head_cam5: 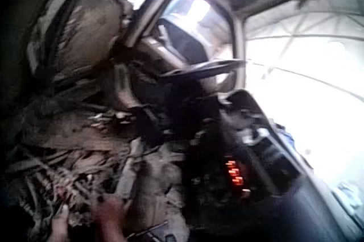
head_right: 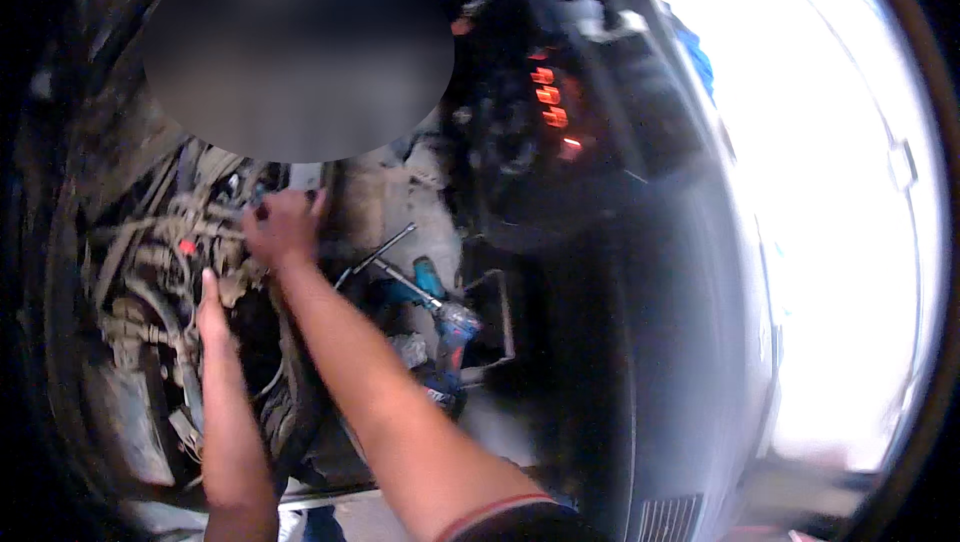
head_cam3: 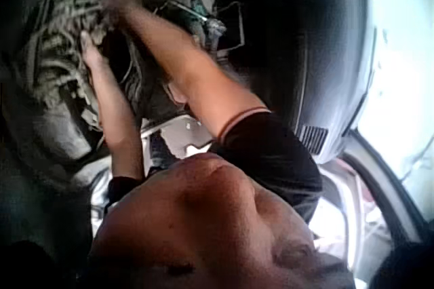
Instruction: The person works on a vehicle engine from inside the cabin, using a cloth to wipe components and a wrench to tighten bolts.
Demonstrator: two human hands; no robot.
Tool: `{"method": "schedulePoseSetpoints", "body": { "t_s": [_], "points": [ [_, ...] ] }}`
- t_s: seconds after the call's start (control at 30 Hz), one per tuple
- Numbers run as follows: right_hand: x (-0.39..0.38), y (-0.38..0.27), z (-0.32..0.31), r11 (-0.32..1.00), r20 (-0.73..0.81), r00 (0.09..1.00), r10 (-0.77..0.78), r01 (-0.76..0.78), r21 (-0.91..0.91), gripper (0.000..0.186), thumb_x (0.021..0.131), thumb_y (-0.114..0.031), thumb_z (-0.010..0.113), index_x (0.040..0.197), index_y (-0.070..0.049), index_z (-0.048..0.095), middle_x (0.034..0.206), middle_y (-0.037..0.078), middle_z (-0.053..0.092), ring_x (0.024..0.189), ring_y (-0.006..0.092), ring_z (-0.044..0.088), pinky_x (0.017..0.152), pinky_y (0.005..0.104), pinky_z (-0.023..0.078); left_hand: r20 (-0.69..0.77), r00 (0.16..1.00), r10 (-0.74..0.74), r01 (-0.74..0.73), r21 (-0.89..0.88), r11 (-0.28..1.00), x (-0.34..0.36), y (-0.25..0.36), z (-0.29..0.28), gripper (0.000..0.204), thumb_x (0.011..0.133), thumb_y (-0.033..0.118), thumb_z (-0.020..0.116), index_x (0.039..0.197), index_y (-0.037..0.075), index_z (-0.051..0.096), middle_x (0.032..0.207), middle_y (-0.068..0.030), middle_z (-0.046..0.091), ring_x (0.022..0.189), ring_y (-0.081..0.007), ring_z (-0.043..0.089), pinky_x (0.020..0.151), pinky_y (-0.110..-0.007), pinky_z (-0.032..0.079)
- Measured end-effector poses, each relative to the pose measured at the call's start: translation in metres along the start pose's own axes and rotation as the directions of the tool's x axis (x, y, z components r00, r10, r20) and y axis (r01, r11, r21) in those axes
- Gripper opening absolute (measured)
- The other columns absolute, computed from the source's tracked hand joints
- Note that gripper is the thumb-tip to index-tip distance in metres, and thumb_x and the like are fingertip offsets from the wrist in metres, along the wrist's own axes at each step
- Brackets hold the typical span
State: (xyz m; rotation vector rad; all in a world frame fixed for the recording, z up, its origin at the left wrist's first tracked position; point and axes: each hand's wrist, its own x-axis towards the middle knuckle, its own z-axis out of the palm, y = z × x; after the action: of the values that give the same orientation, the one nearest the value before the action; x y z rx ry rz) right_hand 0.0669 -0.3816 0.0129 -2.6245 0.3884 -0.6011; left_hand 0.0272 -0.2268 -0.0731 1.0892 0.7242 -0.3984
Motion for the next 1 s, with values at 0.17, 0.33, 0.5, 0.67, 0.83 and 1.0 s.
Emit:
{"method": "schedulePoseSetpoints", "body": {
  "t_s": [0.17, 0.33, 0.5, 0.67, 0.83, 1.0],
  "points": [
    [0.0, 0.004, -0.003, 0.984, 0.019, 0.999, 0.048, -0.051, 0.168, 0.033, 0.086, -0.04, 0.064, 0.072, -0.009, 0.064, 0.088, 0.011, 0.063, 0.105, 0.0309, 0.057, 0.116, 0.0636, 0.016, 0.033, 0.994, -0.104, 0.092, 0.26, 0.961, 0.056, -0.022, -0.039, 0.045, 0.091, 0.036, 0.065, 0.116, -0.002, 0.067, 0.107, -0.0107, 0.069, 0.092, -0.0249, 0.066, 0.082, -0.039, 0.053],
    [-0.002, 0.016, -0.023, 0.941, 0.164, 0.986, 0.008, -0.063, 0.334, 0.032, 0.085, -0.036, 0.068, 0.088, -0.004, 0.069, 0.096, 0.014, 0.069, 0.111, 0.0294, 0.06, 0.11, 0.0541, 0.031, 0.002, 0.96, -0.279, 0.259, 0.366, 0.894, 0.084, -0.037, -0.062, 0.045, 0.093, 0.036, 0.059, 0.123, 0.004, 0.063, 0.115, -0.014, 0.068, 0.089, -0.0305, 0.065, 0.083, -0.044, 0.053],
    [-0.034, 0.017, -0.118, 0.86, 0.412, 0.898, 0.156, -0.328, 0.39, 0.03, 0.083, -0.028, 0.068, 0.099, -0.003, 0.067, 0.097, 0.02, 0.07, 0.094, 0.0383, 0.067, 0.084, 0.0453, 0.053, 0.146, 0.947, -0.287, 0.255, 0.202, 0.945, 0.102, -0.043, -0.056, 0.05, 0.093, 0.043, 0.064, 0.124, 0.004, 0.063, 0.123, -0.0123, 0.066, 0.107, -0.031, 0.062, 0.093, -0.05, 0.048],
    [-0.001, -0.024, -0.275, 0.964, 0.328, 0.936, -0.125, 0.193, -0.181, 0.026, 0.084, -0.029, 0.06, 0.091, -0.006, 0.07, 0.091, 0.018, 0.07, 0.087, 0.0366, 0.069, 0.077, 0.0492, 0.056, 0.158, 0.978, -0.134, 0.098, 0.216, 0.971, 0.123, -0.063, -0.057, 0.055, 0.092, 0.042, 0.066, 0.129, 0.002, 0.061, 0.127, -0.0118, 0.063, 0.111, -0.0275, 0.06, 0.098, -0.042, 0.045],
    [0.033, -0.033, -0.503, 0.814, -0.034, 0.986, -0.164, 0.116, -0.57, 0.027, 0.084, -0.027, 0.059, 0.097, -0.007, 0.071, 0.091, 0.017, 0.071, 0.088, 0.034, 0.07, 0.075, 0.0453, 0.056, 0.232, 0.97, 0.071, -0.156, 0.374, 0.914, 0.125, -0.065, -0.051, 0.055, 0.096, 0.045, 0.059, 0.13, 0.002, 0.059, 0.123, -0.0123, 0.063, 0.11, -0.0267, 0.058, 0.095, -0.041, 0.044],
    [-0.007, 0.023, -0.674, 0.336, -0.189, 0.87, 0.456, -0.365, -0.868, 0.037, 0.083, -0.023, 0.057, 0.114, -0.007, 0.07, 0.118, 0.021, 0.067, 0.111, 0.0338, 0.064, 0.097, 0.0425, 0.05, 0.172, 0.967, -0.185, 0.121, 0.326, 0.937, 0.106, -0.067, -0.041, 0.047, 0.097, 0.054, 0.052, 0.121, 0.014, 0.058, 0.105, -0.0116, 0.059, 0.084, -0.0332, 0.056, 0.061, -0.047, 0.05]
  ]
}}
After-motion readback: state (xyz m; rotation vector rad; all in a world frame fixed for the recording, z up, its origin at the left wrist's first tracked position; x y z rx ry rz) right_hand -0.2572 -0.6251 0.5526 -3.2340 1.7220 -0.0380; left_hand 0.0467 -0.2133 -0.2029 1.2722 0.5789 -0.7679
